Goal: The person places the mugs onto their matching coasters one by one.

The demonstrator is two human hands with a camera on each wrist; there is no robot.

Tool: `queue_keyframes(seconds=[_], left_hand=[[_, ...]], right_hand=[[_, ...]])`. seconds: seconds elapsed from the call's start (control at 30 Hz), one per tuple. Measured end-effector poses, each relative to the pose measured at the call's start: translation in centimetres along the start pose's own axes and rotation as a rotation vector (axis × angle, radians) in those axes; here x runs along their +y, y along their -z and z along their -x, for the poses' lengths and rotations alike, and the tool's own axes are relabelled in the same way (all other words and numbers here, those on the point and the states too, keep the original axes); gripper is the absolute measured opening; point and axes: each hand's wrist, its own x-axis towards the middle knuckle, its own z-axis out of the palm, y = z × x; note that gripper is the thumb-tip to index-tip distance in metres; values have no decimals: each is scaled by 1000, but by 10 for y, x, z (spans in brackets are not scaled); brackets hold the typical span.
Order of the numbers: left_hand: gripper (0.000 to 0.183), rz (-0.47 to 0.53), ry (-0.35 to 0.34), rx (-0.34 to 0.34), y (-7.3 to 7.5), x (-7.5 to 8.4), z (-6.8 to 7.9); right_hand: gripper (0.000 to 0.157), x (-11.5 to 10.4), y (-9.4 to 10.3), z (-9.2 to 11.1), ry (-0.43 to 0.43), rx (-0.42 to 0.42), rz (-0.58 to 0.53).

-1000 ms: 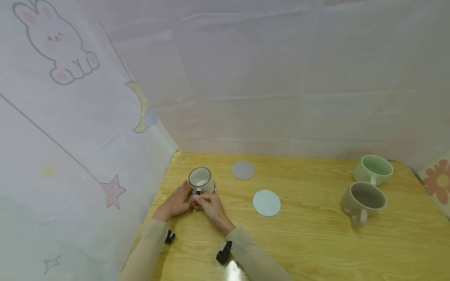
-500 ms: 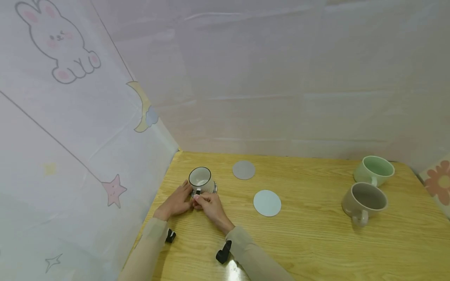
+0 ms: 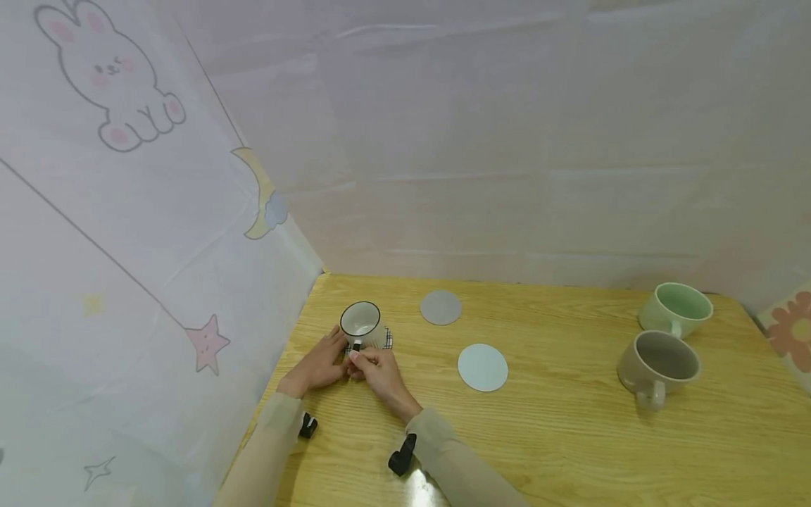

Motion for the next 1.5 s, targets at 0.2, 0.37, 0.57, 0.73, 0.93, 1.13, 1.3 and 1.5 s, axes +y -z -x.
queue_keyframes(seconds=[0.2,0.37,0.57,0.73,0.93,1.13,1.3,1.5], left_hand=[[65,3,6,-9,2,2,-1],[68,1,16,-21,1,3,-3],[70,-20,11,-23,1,1,-4],[71,-16,-7,-10,1,0,-3],[68,-1,-4,-10,1,1,-2],[67,19,-21,20,1,-1,0],[67,52,-52,69,0,0,1],[71,47,-2,39,0,1,1]], right_hand=[[34,2,1,-2,20,-5,0],[34,2,3,-1,30,-11,-2],[36,0,4,0,32,-20,43],[33,-3,5,2,32,-12,86],[30,-5,5,3,11,4,97],[30,-6,6,3,0,2,137],[31,-4,7,4,-13,1,160],[30,-7,9,6,-9,14,196]])
